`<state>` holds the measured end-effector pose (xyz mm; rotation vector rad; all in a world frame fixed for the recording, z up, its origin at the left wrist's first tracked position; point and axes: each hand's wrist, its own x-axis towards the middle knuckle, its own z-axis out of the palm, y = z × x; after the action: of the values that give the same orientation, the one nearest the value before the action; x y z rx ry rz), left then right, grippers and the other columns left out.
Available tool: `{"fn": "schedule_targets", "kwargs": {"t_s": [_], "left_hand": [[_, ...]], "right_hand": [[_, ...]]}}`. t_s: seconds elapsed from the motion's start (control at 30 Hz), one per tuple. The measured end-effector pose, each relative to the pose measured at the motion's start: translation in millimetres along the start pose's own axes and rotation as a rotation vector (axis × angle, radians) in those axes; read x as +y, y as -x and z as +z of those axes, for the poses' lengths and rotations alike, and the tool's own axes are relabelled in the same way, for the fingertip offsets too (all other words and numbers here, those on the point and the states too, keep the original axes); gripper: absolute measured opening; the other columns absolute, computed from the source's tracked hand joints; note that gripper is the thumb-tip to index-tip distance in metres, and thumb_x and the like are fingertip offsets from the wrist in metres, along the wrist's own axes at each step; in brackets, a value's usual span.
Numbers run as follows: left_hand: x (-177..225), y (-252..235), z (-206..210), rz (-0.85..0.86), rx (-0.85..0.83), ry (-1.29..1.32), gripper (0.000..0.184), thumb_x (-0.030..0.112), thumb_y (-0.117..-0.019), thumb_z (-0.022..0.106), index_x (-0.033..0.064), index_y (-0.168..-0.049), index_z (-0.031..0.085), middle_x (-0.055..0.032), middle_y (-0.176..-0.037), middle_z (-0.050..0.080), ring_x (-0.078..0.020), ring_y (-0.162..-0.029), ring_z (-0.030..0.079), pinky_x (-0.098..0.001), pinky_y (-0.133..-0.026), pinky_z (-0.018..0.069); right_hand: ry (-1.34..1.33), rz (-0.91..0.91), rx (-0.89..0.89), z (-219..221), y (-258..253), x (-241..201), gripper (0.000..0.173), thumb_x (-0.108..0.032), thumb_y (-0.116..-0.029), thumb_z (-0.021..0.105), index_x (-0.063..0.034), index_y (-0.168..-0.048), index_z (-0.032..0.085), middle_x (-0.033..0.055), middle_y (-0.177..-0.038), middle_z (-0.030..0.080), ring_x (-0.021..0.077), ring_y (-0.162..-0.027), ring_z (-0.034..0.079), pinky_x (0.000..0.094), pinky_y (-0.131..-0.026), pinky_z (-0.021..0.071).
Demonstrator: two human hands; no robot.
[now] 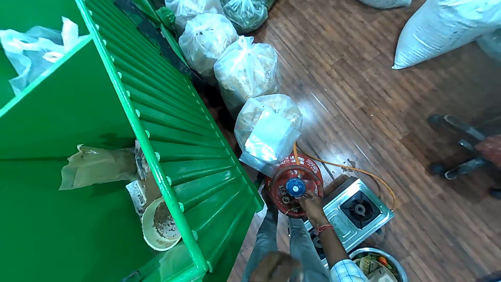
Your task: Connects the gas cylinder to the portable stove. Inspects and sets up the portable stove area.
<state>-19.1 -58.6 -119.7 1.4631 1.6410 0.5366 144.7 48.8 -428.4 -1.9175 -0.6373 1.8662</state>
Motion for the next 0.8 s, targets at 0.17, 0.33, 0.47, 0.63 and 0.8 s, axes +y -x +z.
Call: {"fn": "schedule_targets", "kwargs": {"t_s": [0.17,0.33,0.47,0.63,0.8], "left_hand": [[-90.4,-79.4,85.6,-0.435,-0.024,0.38,0.036,0.022,-0.1019,0.059,0.0003,-0.13,0.065,-0.0136,-0.122,0.07,-0.0198,-0.109,0.07,-0.0385,-0.097,0.0593],[-157.0,-142.6,131.4,-0.702,-0.003,0.621,0.041,0.018,-0.1069,0.049,-0.0032,-0.142,0.053,-0.021,-0.133,0.063,-0.0282,-0.118,0.065,-0.0452,-0.101,0.0534],[-175.3,-168.8,144.2,-0.743,0.009,0.579,0.042,0.019,-0.1088,0.046,-0.0006,-0.146,0.05,-0.0228,-0.133,0.062,-0.0317,-0.117,0.063,-0.0493,-0.099,0.0517],[-183.4,-189.5,154.2,-0.737,-0.038,0.563,0.048,0.033,-0.1119,0.039,0.0075,-0.152,0.045,-0.0242,-0.141,0.057,-0.0366,-0.123,0.06,-0.0558,-0.103,0.0485],[-181.0,-200.1,160.0,-0.725,-0.035,0.535,0.046,0.032,-0.1119,0.041,0.0037,-0.146,0.05,-0.0235,-0.137,0.06,-0.0348,-0.123,0.061,-0.0546,-0.105,0.0482]], "right_hand": [[0.183,-0.098,-0.014,-20.8,8.7,-14.4,0.033,-0.007,-0.0959,0.069,0.0012,-0.128,0.066,0.016,-0.119,0.072,0.0236,-0.102,0.072,0.0416,-0.087,0.0612],[0.184,-0.106,-0.067,-48.9,17.0,-28.2,0.026,-0.003,-0.0979,0.065,0.0012,-0.123,0.069,0.0144,-0.117,0.074,0.0217,-0.103,0.074,0.039,-0.089,0.063],[0.158,0.063,-0.191,-38.1,14.2,-24.1,0.039,-0.001,-0.0995,0.058,0.0059,-0.138,0.056,0.0224,-0.136,0.062,0.0277,-0.117,0.066,0.0425,-0.097,0.0573],[-0.086,0.169,-0.158,9.2,1.5,2.3,0.025,0.01,-0.0882,0.057,0.0043,-0.112,0.06,0.0176,-0.097,0.068,0.0244,-0.083,0.067,0.0411,-0.071,0.0576],[-0.194,0.293,-0.198,12.8,-1.5,0.1,0.033,0.013,-0.089,0.055,0.002,-0.12,0.056,0.017,-0.101,0.067,0.0243,-0.086,0.067,0.0406,-0.074,0.0584]]}}
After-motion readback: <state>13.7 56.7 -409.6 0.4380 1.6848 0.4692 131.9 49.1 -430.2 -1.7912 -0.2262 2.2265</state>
